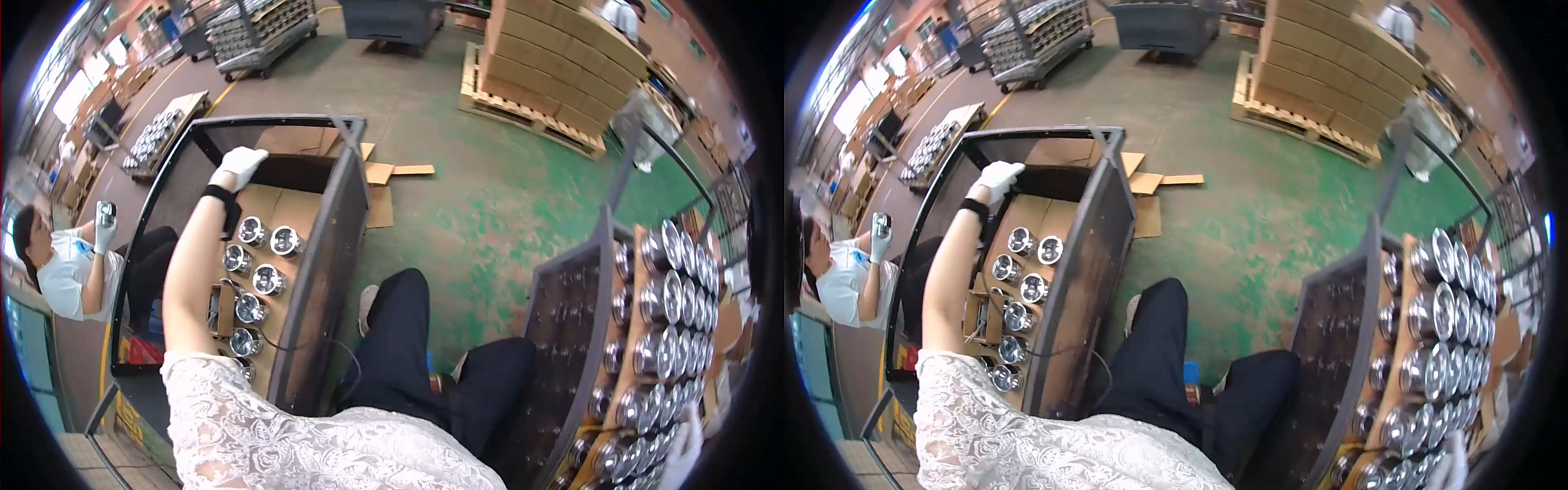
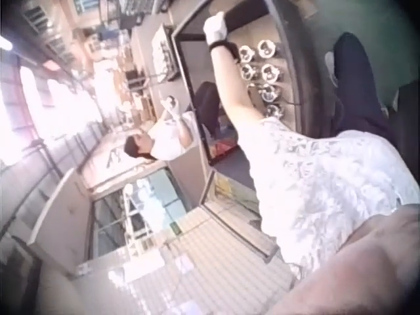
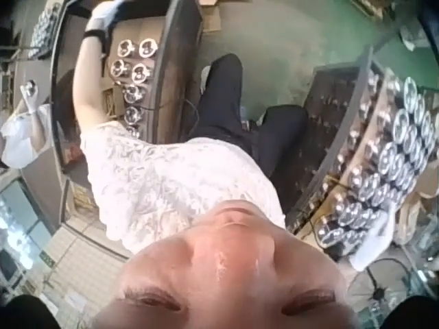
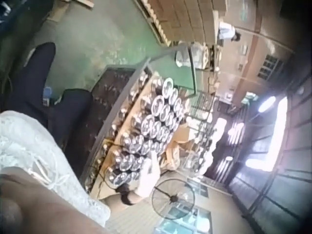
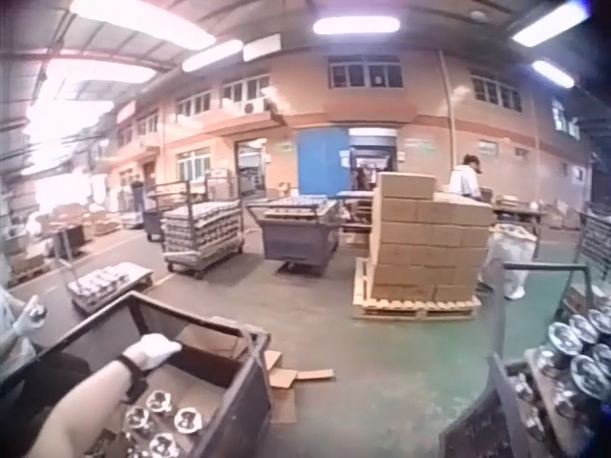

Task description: Inspecting metal engine pistons and sorting them into bins on a fabrication floor.

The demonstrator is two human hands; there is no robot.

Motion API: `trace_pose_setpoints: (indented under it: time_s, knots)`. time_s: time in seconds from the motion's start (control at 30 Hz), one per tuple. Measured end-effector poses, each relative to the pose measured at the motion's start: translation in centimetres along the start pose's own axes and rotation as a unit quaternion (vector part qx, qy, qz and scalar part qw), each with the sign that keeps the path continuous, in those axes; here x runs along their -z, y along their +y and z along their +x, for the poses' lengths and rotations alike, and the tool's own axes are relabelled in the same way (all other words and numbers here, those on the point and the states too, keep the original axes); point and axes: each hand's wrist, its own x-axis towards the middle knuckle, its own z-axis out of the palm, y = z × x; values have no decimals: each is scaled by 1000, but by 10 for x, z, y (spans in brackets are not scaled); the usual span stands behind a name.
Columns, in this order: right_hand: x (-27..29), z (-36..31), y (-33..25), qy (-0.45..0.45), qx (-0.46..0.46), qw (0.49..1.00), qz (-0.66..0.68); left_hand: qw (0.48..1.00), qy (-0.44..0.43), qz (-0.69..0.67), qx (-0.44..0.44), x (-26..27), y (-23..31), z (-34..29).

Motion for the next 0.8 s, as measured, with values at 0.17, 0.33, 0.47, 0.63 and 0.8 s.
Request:
trace_pose_setpoints:
  time_s: [0.17, 0.33, 0.47, 0.63, 0.8]
  knots:
    - [-134, 55, -163, -239, -41, 958, 153, 991, -113, 0, 75, -211, -134, 50]
    - [-272, 57, -120, -320, -137, 902, 255, 924, -215, -246, 200, -380, -72, 65]
    - [-283, 62, -176, -404, -218, 872, 169, 825, -204, -425, 311, -418, 9, 87]
    - [-289, 37, -155, -400, -300, 853, 149, 573, -58, -695, 430, -430, 64, 136]
    - [-300, 26, -147, -403, -326, 839, 167, 600, -93, -627, 487, -490, 19, 163]
